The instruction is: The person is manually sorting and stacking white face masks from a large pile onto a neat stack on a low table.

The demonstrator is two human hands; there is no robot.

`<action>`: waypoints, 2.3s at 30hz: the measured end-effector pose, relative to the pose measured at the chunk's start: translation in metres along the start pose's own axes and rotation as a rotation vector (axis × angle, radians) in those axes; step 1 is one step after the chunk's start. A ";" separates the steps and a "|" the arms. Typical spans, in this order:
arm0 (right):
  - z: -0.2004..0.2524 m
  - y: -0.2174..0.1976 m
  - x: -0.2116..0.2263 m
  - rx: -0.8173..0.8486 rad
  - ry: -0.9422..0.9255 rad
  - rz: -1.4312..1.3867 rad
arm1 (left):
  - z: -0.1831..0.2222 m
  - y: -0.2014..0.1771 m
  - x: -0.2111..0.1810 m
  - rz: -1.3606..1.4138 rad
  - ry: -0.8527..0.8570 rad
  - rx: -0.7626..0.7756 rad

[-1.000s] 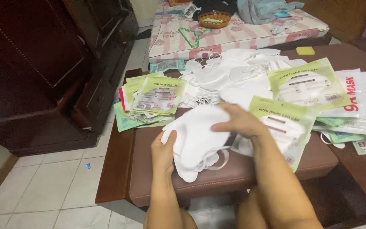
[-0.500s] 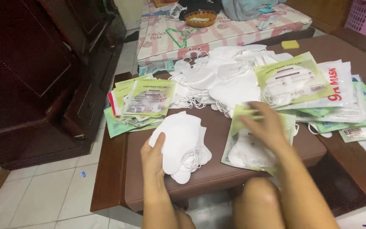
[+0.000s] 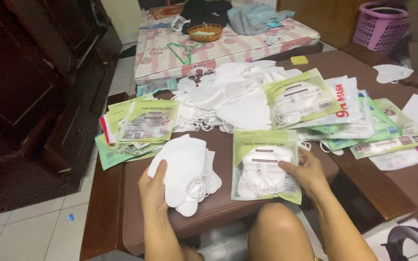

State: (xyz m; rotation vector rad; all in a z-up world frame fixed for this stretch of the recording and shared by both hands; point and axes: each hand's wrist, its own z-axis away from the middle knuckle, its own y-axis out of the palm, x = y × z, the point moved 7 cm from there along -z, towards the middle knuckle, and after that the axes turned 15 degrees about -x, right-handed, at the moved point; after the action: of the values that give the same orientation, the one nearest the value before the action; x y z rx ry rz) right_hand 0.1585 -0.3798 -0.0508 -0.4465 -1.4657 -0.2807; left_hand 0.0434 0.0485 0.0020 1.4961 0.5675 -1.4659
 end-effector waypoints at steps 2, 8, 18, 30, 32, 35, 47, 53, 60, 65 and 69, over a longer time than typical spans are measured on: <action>-0.002 0.001 -0.009 0.048 0.050 -0.054 | 0.004 0.002 -0.004 0.027 -0.037 0.013; -0.023 0.000 0.001 0.059 -0.130 -0.058 | 0.003 0.003 -0.001 0.081 -0.079 0.022; -0.220 -0.056 0.096 -0.378 -0.306 -0.011 | 0.003 0.005 0.001 0.067 -0.069 0.030; -0.143 0.027 0.156 -0.418 -1.209 0.378 | 0.003 0.005 0.001 0.062 -0.073 0.026; -0.102 0.072 0.145 -0.200 -1.111 0.511 | 0.005 0.005 0.000 0.051 -0.073 0.024; -0.071 0.127 0.126 0.055 -0.914 0.762 | 0.004 0.007 0.000 -0.019 -0.052 0.011; -0.109 0.155 0.088 -0.067 -0.603 0.684 | -0.006 0.022 0.008 -0.047 -0.064 0.032; -0.114 0.146 0.080 -0.048 -0.529 0.549 | -0.005 0.020 0.005 0.020 -0.108 0.048; -0.087 0.143 0.105 -0.113 -0.701 0.664 | -0.013 0.037 0.026 0.150 -0.178 0.106; -0.054 0.136 0.132 -0.005 -0.616 0.462 | -0.009 0.036 0.026 0.165 -0.190 0.114; -0.054 0.136 0.128 -0.077 -0.660 0.511 | -0.006 0.033 0.023 0.164 -0.198 0.113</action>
State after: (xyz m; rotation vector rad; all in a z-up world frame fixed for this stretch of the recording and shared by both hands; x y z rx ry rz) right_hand 0.2798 -0.2727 0.0572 -1.0211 -1.9114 0.2477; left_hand 0.0782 0.0323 -0.0106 1.4269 0.2410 -1.5156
